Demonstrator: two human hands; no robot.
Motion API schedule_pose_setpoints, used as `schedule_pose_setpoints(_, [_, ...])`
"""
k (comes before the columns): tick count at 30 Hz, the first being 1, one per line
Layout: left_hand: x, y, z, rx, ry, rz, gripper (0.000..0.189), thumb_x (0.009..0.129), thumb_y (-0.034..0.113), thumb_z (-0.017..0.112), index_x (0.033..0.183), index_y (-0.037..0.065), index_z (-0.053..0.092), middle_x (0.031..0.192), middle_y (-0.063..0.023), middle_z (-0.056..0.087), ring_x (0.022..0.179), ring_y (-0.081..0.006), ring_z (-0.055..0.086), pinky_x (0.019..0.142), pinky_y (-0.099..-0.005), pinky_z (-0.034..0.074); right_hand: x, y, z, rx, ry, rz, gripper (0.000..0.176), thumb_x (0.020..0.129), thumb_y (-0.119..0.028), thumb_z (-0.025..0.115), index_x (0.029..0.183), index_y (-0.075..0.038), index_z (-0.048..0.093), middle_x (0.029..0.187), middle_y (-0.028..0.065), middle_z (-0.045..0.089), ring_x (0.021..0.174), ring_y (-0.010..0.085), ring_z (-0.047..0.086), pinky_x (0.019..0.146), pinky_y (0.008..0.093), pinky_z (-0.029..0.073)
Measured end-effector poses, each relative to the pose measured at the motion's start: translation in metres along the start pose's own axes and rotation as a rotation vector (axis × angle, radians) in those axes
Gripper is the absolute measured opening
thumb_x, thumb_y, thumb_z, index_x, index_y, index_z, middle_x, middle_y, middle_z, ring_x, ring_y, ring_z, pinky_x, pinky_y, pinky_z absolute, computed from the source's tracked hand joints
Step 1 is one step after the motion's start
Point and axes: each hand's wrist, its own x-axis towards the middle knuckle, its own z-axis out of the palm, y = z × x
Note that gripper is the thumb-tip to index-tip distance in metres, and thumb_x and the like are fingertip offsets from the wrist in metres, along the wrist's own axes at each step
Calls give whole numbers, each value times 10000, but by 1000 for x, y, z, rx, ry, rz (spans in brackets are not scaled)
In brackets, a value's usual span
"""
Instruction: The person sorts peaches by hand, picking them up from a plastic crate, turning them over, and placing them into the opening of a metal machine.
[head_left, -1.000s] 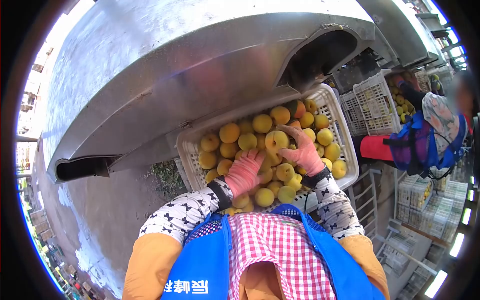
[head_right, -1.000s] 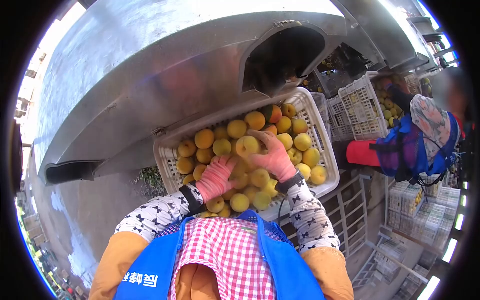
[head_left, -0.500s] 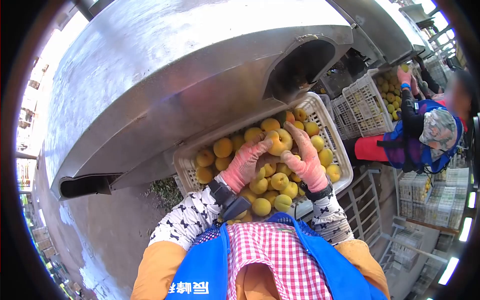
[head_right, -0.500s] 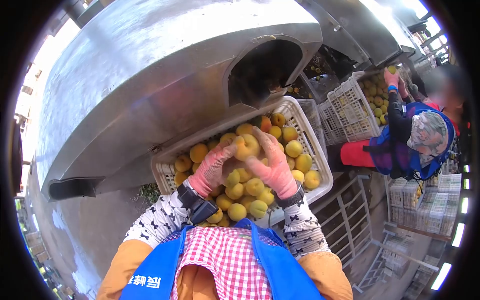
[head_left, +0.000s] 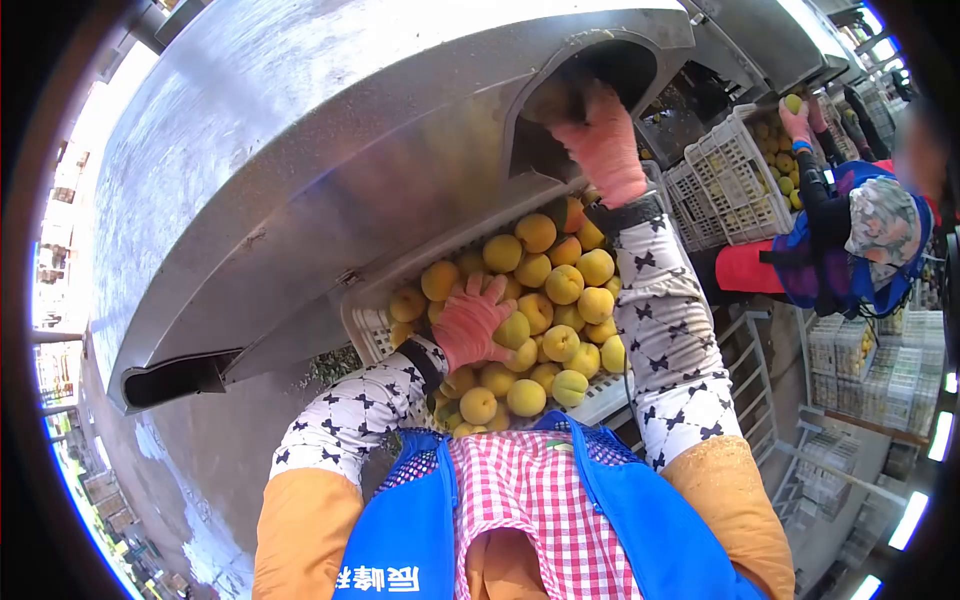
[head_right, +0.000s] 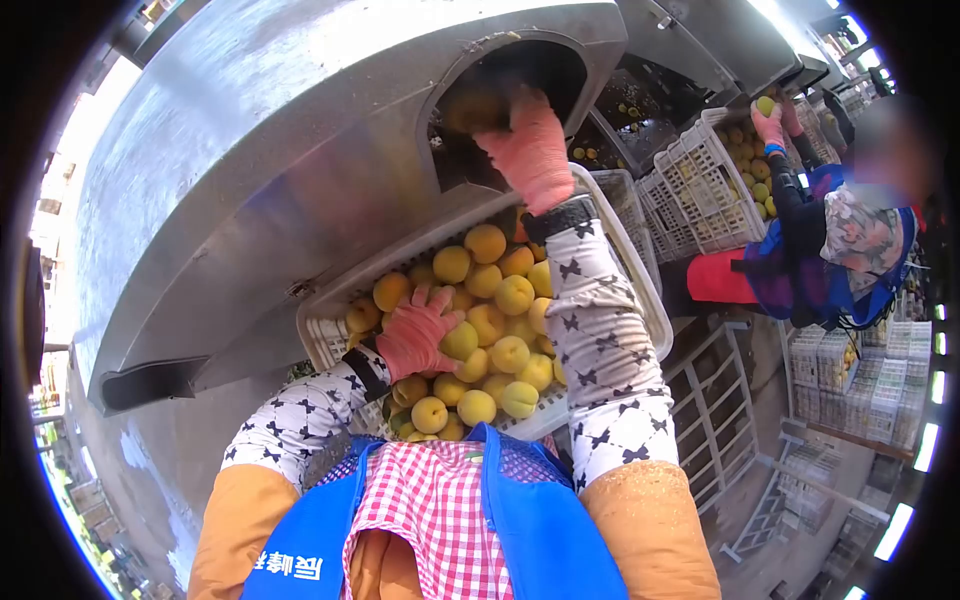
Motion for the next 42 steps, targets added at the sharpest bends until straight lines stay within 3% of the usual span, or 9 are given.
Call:
schedule_pose_setpoints(4, [13,-2,-21,-41,-138,10,847,648,640,755,1342,177,603,1498,-148,391,1352,-428,348,1076,-515,357,-74,-14,-40,237,-132,124,364,788,-195,766,1080,-22,636,995,161,641,935,334,644,793,371,525])
schedule_pose_setpoints(7, [22,-4,-27,-9,-197,44,830,640,635,760,1305,158,622,1423,-139,446,1320,-418,378,1061,-503,379,-138,-22,-16,-308,-916,423,660,731,-444,780,1239,-60,603,1207,168,595,1096,336,607,934,418,506])
schedule_pose_setpoints(12, [22,-11,-28,64,-225,88,816,624,621,769,1253,119,637,1315,-153,503,1279,-419,404,1034,-504,409,-143,-25,-1,-365,-1020,211,704,730,-381,789,1272,13,576,1272,157,582,1147,292,588,1005,366,462])
schedule_pose_setpoints(13, [14,-14,-26,-81,-123,36,806,663,612,763,1273,106,615,1318,-149,516,1281,-400,423,1043,-503,411,-144,-22,-13,-362,-1011,217,704,730,-381,789,1272,13,576,1272,157,582,1147,292,588,1005,366,462])
schedule_pose_setpoints(15, [10,-17,-18,-220,-6,-5,797,702,602,757,1293,93,593,1320,-146,528,1283,-380,441,1053,-503,413,-154,-9,-41,948,-550,712,750,751,-274,781,1371,38,499,1356,126,543,1231,244,543,1066,340,418])
schedule_pose_setpoints(18, [5,-3,-18,-2345,137,202,648,916,521,637,1349,57,510,1321,-88,563,1224,-239,560,1082,-416,438,-161,-30,-51,1059,-292,605,771,732,-159,755,1423,17,462,1286,139,561,1195,223,549,1055,331,425])
schedule_pose_setpoints(27, [16,9,-57,-2416,459,288,681,856,624,652,1310,130,534,1271,-97,578,1245,-298,518,1073,-512,425,-70,-52,-29,202,194,278,745,664,-206,844,1320,-4,554,1184,215,585,1074,388,596,947,429,494])
schedule_pose_setpoints(38, [8,18,-44,-2493,551,99,704,837,632,652,1296,113,528,1285,-99,550,1245,-302,495,1101,-538,368,-8,-11,78,-181,-128,359,808,772,-301,785,1402,44,414,1254,259,539,1089,410,581,898,446,505])
schedule_pose_setpoints(42, [9,12,-46,-2691,493,328,718,844,646,629,1321,121,516,1320,-103,536,1310,-307,445,1136,-537,319,-24,-41,-11,373,319,194,803,755,-337,798,1383,26,455,1229,244,563,1078,392,595,900,441,510])
